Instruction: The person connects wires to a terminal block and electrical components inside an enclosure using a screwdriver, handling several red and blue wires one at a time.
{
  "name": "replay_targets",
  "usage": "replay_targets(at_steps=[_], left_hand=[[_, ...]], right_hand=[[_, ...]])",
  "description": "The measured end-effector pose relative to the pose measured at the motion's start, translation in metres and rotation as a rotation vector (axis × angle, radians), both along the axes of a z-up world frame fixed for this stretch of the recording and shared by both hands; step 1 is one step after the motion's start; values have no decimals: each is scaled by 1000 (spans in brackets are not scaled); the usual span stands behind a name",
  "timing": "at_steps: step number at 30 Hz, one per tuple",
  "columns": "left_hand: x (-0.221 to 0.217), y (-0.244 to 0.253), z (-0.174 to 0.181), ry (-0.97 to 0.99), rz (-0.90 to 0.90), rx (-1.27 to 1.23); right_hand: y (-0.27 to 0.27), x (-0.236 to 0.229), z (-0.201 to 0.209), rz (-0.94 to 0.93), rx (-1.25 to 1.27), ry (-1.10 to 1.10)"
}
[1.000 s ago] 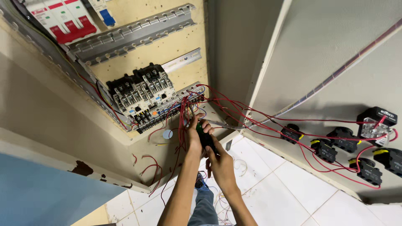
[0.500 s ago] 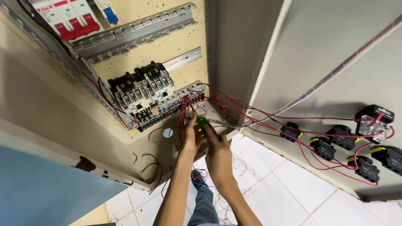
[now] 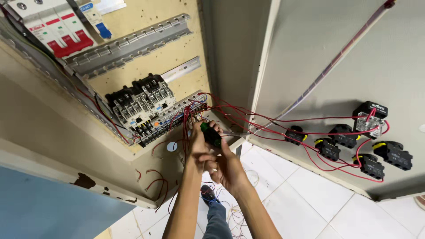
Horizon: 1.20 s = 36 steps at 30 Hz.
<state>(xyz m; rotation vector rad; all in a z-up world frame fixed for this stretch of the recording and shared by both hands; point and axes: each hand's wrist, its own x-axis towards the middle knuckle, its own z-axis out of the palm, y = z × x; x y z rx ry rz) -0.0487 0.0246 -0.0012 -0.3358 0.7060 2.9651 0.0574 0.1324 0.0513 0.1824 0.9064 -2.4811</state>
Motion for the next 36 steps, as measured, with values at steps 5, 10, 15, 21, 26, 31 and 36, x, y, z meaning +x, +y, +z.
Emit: replay_targets(at_steps=[5,10,15,21,26,31,36], left_hand=[[14,10,18,-59,31,-105],[-6,-13,-14,-174,-31,-510],[18,-23,24,-300,-23,-530],[3,1,-3,-162,6,-83],[15,5,-27,-50,23,-112],[21,-6,-30,-35,81,-236],[30,-8,1,-96,75,-350]], right_hand=[[12,-11,22,-43,-318,-206],[7,-16,16,-92,-355,-301],[3,12,-9,-468,1479,1038],[-4,31,12,-375,987,940],[-3,29,-16,-331,897,502],[-10,25,-36,-273,760,416],[-19,28,-42,-273,841,493]])
